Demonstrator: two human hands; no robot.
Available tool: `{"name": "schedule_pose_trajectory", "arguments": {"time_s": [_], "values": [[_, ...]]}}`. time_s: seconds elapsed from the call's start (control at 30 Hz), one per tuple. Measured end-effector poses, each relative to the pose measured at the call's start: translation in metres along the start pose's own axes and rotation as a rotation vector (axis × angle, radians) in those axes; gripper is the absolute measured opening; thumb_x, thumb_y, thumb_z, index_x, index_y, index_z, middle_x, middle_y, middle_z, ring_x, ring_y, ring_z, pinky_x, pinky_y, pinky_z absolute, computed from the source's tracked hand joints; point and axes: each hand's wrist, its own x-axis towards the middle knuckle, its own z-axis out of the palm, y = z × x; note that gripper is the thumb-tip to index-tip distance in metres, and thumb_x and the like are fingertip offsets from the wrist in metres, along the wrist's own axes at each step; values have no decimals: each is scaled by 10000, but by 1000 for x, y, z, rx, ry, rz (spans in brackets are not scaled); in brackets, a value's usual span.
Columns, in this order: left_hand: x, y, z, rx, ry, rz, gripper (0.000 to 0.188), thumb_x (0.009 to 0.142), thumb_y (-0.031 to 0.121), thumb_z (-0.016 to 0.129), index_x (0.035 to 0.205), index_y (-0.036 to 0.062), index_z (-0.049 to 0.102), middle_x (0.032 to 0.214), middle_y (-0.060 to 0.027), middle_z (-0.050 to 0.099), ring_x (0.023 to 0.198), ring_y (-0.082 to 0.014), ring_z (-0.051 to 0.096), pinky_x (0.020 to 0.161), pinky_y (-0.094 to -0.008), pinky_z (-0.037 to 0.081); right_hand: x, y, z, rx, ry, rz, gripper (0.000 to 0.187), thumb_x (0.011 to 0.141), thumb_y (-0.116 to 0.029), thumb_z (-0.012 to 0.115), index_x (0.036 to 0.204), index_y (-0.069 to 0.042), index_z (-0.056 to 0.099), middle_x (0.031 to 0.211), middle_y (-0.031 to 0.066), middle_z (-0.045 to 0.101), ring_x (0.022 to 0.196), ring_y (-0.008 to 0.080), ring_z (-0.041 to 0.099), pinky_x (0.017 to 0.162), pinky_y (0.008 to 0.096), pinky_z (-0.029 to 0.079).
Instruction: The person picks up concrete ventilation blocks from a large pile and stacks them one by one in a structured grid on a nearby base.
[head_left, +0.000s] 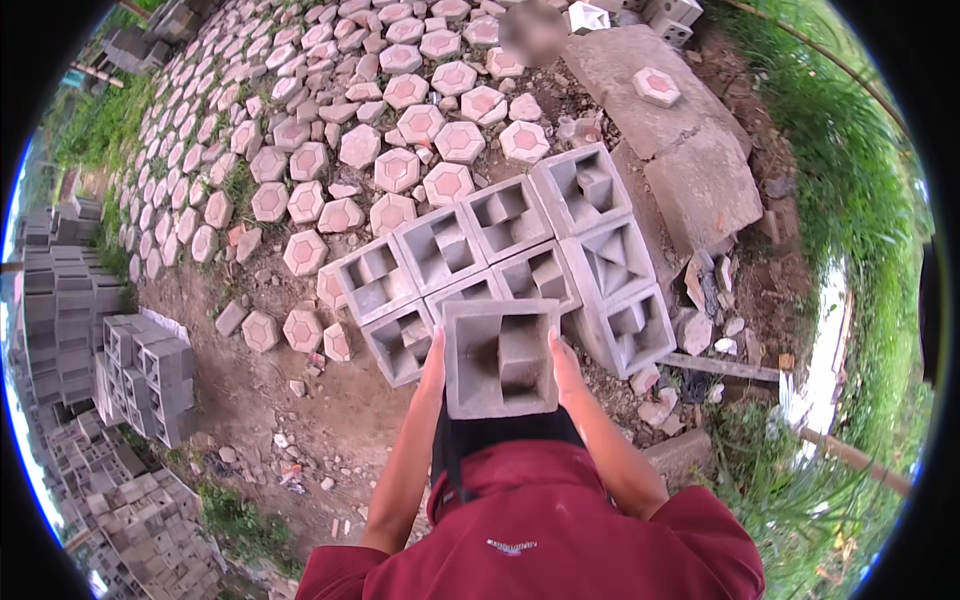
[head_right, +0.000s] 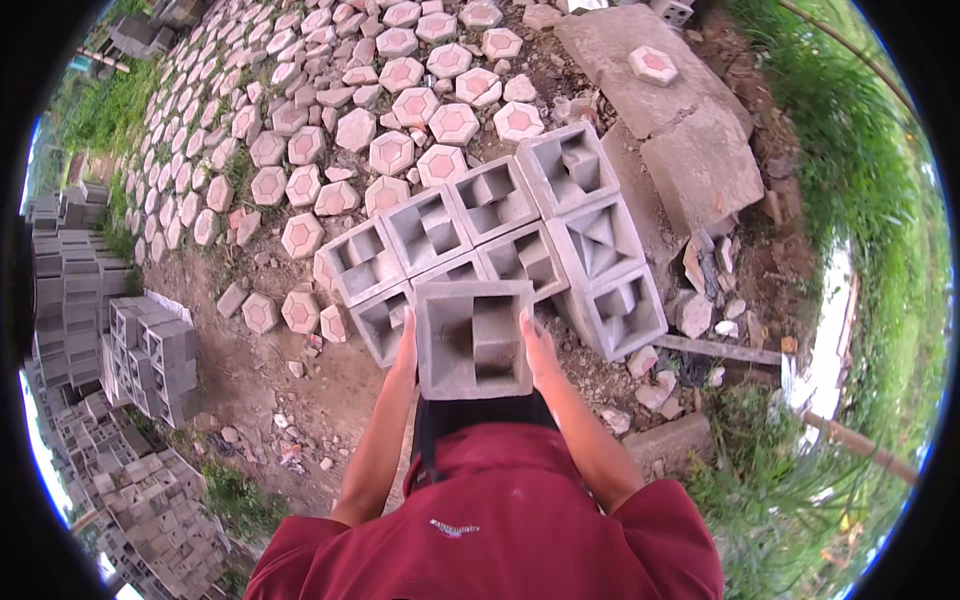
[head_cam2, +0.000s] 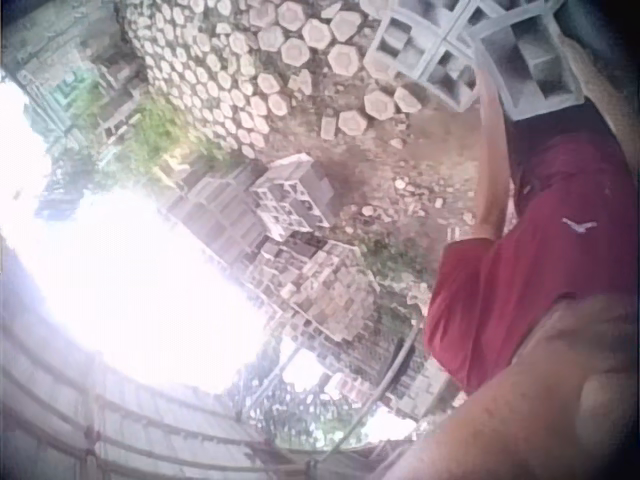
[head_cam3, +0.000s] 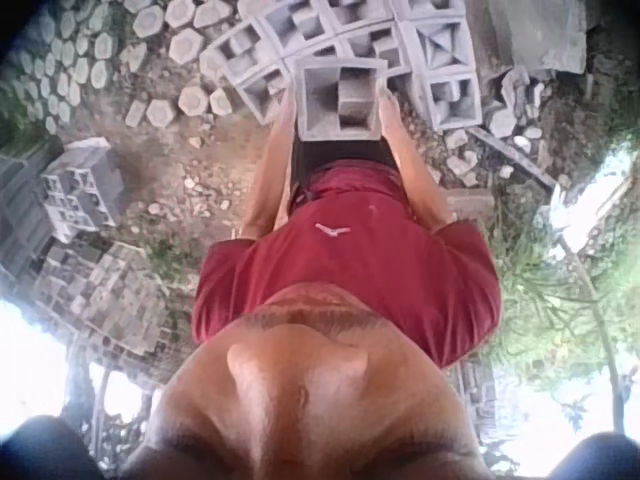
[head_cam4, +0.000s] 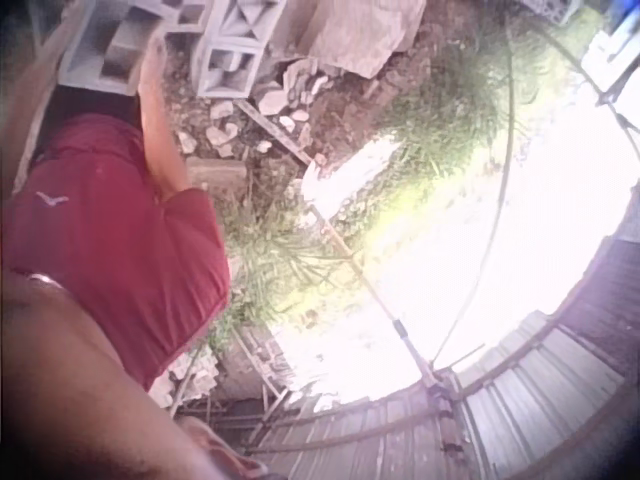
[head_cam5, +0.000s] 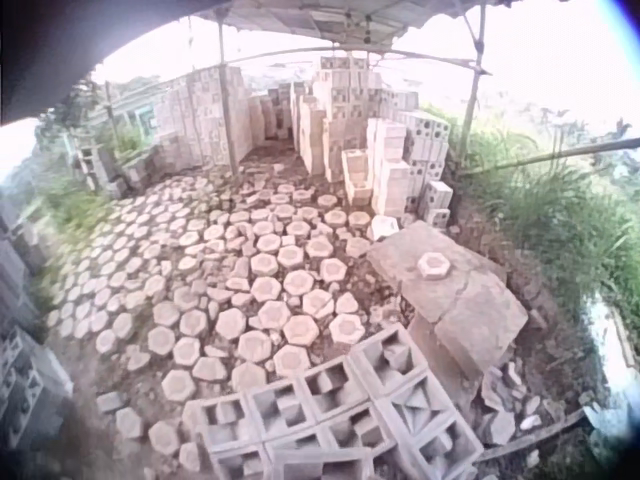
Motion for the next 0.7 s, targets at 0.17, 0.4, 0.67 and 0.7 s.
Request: {"name": "schedule_pose_trajectory", "arguments": {"time_s": [0.17,0.4,0.67,0.7], "values": [[68,2,28,-172,151,-96,676,895,504,426,1348,9,345,1333,-111,430,1215,-234,419,1029,-359,312,89,-21,-5,-183,-33,53,503,835,-389,626,1140,8,566,1064,42,584,996,113,496,897,269,368],[218,14,18,3,335,147,628,843,337,579,1342,12,379,1309,-79,442,1202,-166,403,1022,-289,256,256,-84,22,-319,-165,-127,555,747,-339,712,1136,26,561,1044,94,608,951,147,544,846,288,420],[296,43,9,74,337,387,672,779,120,643,1366,5,339,1255,-82,503,1099,-143,492,942,-264,358,342,-94,43,-374,-189,-158,459,767,-298,688,1060,43,598,960,78,629,880,127,555,789,269,430],[299,41,7,71,340,379,678,773,112,646,1367,6,336,1252,-83,506,1096,-143,495,939,-264,363,347,-90,44,-385,-184,-195,435,772,-292,678,1050,35,606,932,70,634,851,115,555,766,264,435]]}}
